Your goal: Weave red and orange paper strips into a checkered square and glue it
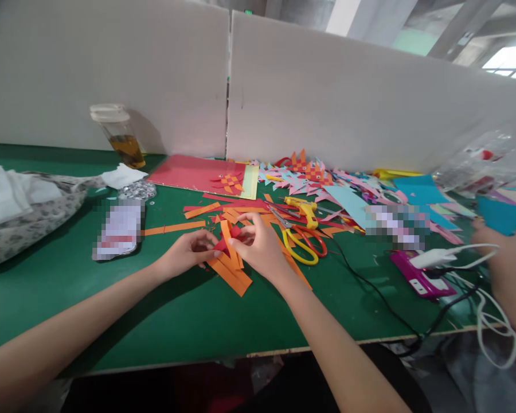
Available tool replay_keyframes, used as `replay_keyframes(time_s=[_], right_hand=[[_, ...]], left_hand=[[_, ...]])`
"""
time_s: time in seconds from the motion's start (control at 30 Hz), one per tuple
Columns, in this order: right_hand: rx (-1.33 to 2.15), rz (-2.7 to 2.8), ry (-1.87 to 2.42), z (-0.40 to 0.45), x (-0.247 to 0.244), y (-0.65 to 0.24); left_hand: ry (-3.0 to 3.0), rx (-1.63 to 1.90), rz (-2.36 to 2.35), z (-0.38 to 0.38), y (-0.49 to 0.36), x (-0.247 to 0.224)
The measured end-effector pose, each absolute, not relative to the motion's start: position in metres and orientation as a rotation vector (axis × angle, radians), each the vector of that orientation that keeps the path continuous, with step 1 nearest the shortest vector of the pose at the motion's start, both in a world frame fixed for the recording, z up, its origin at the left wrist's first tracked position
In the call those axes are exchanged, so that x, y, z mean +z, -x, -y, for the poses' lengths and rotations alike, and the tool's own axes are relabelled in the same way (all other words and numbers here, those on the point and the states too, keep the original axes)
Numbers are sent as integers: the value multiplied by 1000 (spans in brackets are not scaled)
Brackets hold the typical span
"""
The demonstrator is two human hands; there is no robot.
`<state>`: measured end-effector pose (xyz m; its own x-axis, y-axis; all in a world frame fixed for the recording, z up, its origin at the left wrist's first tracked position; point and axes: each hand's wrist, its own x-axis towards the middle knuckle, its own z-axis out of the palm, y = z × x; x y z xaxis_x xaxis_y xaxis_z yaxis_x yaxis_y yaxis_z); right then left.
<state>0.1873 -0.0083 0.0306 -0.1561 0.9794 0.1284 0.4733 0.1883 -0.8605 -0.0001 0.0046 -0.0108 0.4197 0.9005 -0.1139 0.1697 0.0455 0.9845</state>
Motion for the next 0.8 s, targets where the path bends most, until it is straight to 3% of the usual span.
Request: replay_keyframes(time_s=[0.8], right_hand=[[970, 1755, 1435, 9, 18, -178]], left_hand=[[-1355, 805, -1009, -6, 0, -10]])
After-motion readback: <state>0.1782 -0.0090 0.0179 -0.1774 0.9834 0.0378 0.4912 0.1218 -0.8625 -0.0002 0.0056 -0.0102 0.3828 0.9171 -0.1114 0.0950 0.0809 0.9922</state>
